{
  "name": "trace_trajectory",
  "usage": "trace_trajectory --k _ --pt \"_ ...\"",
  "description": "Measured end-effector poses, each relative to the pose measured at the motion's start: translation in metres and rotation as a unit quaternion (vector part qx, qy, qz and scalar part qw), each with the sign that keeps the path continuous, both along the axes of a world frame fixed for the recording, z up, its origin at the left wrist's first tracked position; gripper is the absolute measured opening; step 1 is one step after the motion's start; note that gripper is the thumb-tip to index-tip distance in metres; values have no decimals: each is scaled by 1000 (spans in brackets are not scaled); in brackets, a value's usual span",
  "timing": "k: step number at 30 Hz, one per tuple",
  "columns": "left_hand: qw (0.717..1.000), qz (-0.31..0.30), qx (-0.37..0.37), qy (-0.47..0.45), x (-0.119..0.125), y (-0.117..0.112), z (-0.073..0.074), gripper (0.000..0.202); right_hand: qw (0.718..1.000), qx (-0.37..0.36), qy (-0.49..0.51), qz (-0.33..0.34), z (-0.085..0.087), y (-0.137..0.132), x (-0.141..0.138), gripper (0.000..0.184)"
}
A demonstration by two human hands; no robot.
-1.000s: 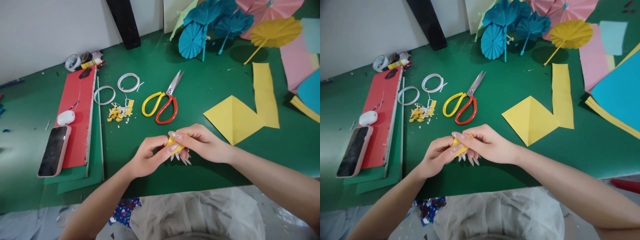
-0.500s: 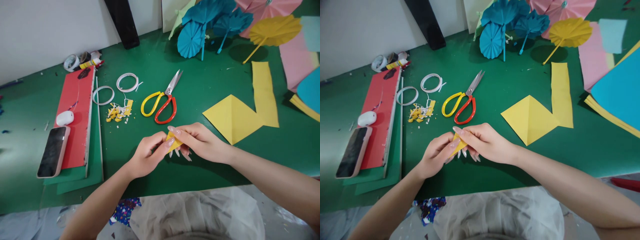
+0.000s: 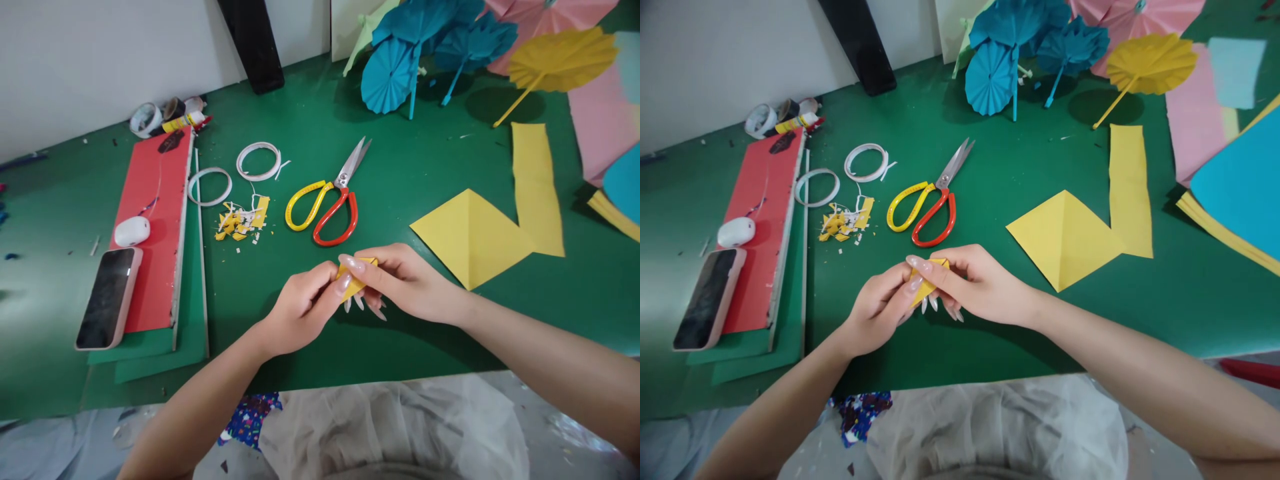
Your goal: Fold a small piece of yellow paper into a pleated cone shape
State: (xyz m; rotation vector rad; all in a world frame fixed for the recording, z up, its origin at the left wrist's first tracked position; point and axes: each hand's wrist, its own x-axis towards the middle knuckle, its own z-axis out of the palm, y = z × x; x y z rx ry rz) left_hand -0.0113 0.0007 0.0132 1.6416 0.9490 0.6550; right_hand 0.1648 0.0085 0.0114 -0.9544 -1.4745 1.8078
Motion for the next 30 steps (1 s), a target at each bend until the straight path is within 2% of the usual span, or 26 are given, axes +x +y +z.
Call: trace_trajectory --k 9,21,30 --pt "993 11 -113 -34 -1 2 -3 33 1000 7 8 -6 1 0 0 41" --pt "990 -11 -130 -47 -2 3 -1 27 997 33 -60 -29 -1 -3 -1 44" --pt "987 2 -157 -38 2 4 -1 29 999 -12 -14 -50 -4 -4 -3 46"
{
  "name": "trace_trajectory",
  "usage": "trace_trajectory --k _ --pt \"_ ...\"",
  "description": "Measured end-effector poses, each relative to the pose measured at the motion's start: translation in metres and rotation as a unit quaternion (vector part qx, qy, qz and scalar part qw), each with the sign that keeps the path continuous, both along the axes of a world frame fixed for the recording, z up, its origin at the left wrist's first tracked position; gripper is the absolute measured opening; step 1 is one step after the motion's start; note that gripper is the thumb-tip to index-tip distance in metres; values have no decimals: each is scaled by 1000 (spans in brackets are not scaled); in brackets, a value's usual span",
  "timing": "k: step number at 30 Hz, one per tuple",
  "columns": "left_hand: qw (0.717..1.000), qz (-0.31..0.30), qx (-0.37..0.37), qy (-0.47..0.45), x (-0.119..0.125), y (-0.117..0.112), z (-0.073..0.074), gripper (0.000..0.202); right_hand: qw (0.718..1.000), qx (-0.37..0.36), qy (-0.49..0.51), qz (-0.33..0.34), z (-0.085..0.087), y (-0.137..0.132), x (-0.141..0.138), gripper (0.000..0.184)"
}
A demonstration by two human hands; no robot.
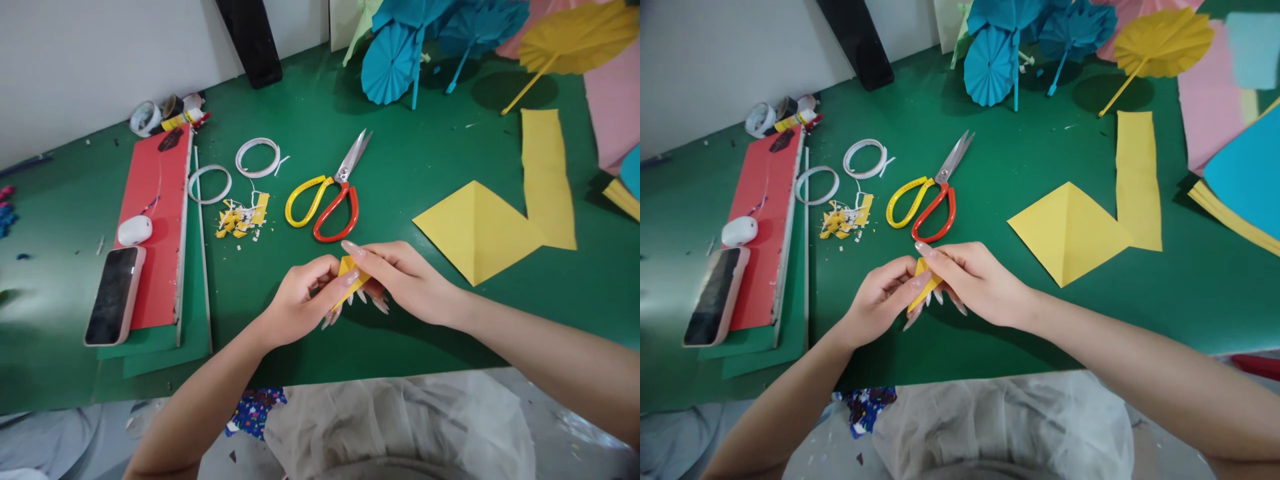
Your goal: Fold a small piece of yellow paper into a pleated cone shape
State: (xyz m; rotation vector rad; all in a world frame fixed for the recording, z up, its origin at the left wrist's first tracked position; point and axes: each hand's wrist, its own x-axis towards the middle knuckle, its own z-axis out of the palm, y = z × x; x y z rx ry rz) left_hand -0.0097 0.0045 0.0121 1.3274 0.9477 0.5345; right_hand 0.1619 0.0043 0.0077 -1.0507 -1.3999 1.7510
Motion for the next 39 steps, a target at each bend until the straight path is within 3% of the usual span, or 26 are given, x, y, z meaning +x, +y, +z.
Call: trace_trajectory --k 10,28,34,39 --pt "1000 6 -17 -4 -1 -2 0 30 999 41 0 35 4 1 1 42" --pt "999 -15 36 36 -1 -5 2 30 986 144 -81 5 4 2 0 42" --pt "1000 -2 21 -8 -1 -4 -2 28 987 137 -81 -11 3 0 0 46" --pt "999 5 52 12 -1 -1 -3 21 994 77 -73 5 0 -2 1 50"
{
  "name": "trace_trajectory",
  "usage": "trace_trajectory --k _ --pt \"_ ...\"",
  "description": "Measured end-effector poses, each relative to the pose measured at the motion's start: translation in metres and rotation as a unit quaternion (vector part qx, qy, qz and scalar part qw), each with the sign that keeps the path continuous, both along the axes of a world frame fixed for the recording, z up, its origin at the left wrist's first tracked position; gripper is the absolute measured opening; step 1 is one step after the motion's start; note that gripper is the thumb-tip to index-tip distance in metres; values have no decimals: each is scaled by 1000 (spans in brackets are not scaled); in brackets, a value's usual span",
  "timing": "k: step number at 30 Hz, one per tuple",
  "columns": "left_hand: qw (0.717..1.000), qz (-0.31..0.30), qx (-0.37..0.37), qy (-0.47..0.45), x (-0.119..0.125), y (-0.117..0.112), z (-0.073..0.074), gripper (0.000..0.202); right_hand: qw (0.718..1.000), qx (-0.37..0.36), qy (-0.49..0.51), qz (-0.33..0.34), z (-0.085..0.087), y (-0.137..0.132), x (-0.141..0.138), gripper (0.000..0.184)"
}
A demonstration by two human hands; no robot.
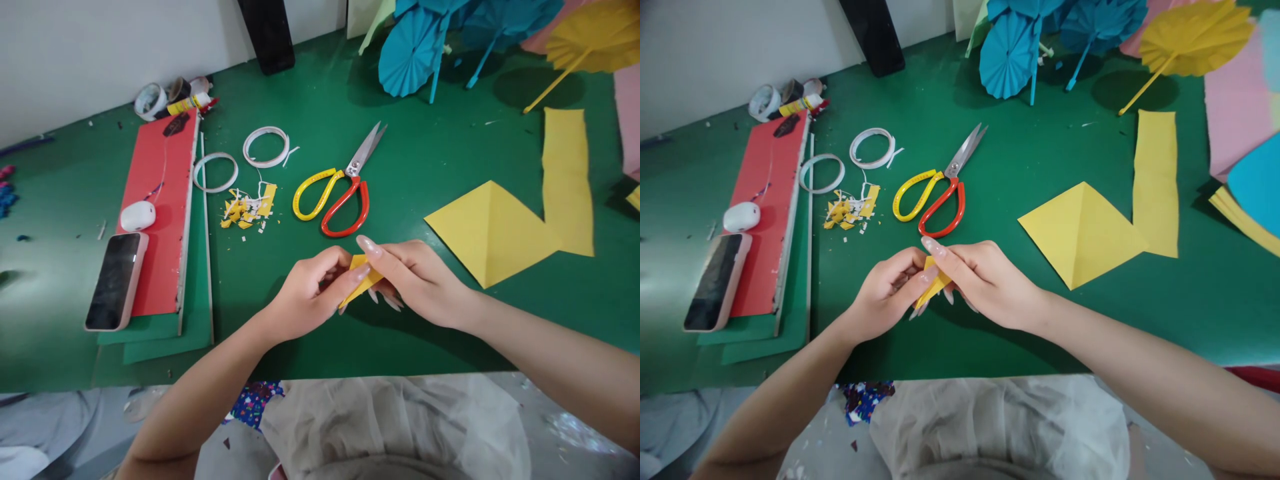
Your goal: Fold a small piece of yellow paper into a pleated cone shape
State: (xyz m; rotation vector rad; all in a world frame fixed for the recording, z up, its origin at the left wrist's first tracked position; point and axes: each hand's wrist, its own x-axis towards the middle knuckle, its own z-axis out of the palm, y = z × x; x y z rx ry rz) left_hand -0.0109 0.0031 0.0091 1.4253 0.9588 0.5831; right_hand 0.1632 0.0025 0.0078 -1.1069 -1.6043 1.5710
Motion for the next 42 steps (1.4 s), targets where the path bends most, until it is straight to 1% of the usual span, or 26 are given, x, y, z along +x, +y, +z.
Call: trace_trajectory --k 3,9,12,15,18,20,22,24,26,30,35,42 --pt "1000 3 12 19 1 1 1 21 1000 -21 2 8 0 0 0 51" --pt "1000 13 1 23 3 0 1 27 996 -68 45 39 8 2 -1 53" --pt "1000 11 5 26 2 -1 1 27 994 -75 44 60 10 3 0 51" --pt "999 6 23 35 1 -1 2 25 994 -69 36 80 9 4 2 48" --pt "999 15 34 35 1 -2 3 27 995 -55 23 85 6 5 6 40" --pt "999 28 32 30 2 -2 4 29 992 -57 18 109 5 6 8 32" --pt "998 43 27 31 2 -3 5 31 986 -78 27 145 6 8 8 25" --pt "998 53 27 33 2 -3 5 32 979 -104 47 166 6 9 8 21" --pt "997 58 39 36 2 -2 6 33 975 -125 66 170 6 10 8 21" --pt "993 61 90 46 1 -1 5 33 969 -151 86 177 5 11 9 19" --pt "991 52 122 22 3 -1 2 33 964 -184 75 178 6 12 12 24" --pt "987 33 155 11 2 -3 1 28 958 -192 90 192 6 11 12 23"
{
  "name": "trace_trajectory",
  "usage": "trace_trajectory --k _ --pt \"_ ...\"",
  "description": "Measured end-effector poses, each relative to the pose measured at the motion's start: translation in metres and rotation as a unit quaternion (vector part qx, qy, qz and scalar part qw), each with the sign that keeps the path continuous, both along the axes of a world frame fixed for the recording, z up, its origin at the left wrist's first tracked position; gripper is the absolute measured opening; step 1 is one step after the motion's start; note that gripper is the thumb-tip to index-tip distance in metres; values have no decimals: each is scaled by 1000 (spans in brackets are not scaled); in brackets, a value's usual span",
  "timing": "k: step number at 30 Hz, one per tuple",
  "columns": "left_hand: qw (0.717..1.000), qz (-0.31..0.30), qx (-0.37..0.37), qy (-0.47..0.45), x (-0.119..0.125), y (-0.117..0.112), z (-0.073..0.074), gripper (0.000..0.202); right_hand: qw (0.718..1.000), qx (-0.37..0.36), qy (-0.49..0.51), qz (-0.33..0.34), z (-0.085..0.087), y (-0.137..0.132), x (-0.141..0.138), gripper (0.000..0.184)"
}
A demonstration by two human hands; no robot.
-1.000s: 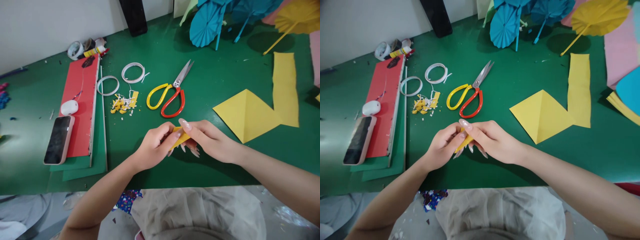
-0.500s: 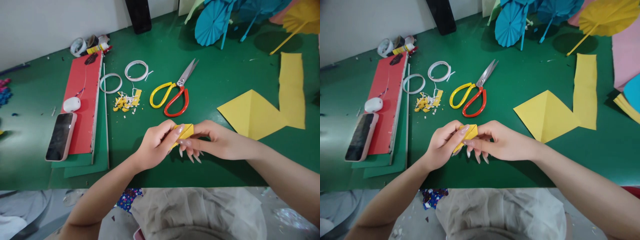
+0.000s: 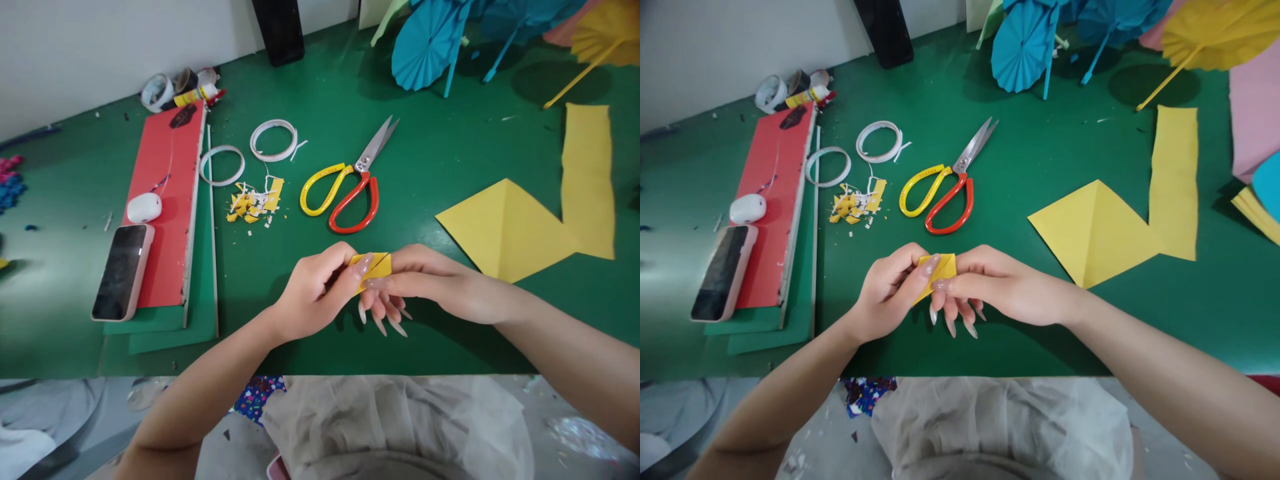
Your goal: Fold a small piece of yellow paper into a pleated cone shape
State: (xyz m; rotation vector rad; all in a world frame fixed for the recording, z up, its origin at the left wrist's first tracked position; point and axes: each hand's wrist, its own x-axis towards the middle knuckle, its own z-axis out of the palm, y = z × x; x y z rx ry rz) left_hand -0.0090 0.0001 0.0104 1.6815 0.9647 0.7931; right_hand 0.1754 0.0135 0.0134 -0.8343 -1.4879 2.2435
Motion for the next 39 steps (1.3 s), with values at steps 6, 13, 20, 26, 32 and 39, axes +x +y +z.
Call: trace_trajectory --k 6,13,20,26,32,39 --pt "999 -37 -28 -28 -2 -1 5 27 999 22 26 8 0 -3 0 29" --pt "987 -60 -147 19 -2 5 1 22 994 63 -36 -77 -1 -3 -8 51" --pt "964 -81 -255 0 -8 10 6 29 978 120 -68 -156 -1 -1 -9 50" --pt "969 -71 -238 18 -8 9 6 26 974 140 -52 -171 1 -1 -10 50" --pt "967 -65 -248 14 -5 8 3 28 974 150 -48 -163 -4 -3 -11 44" --pt "958 -49 -282 -3 -7 13 8 31 957 152 -99 -227 -2 -4 -14 47"
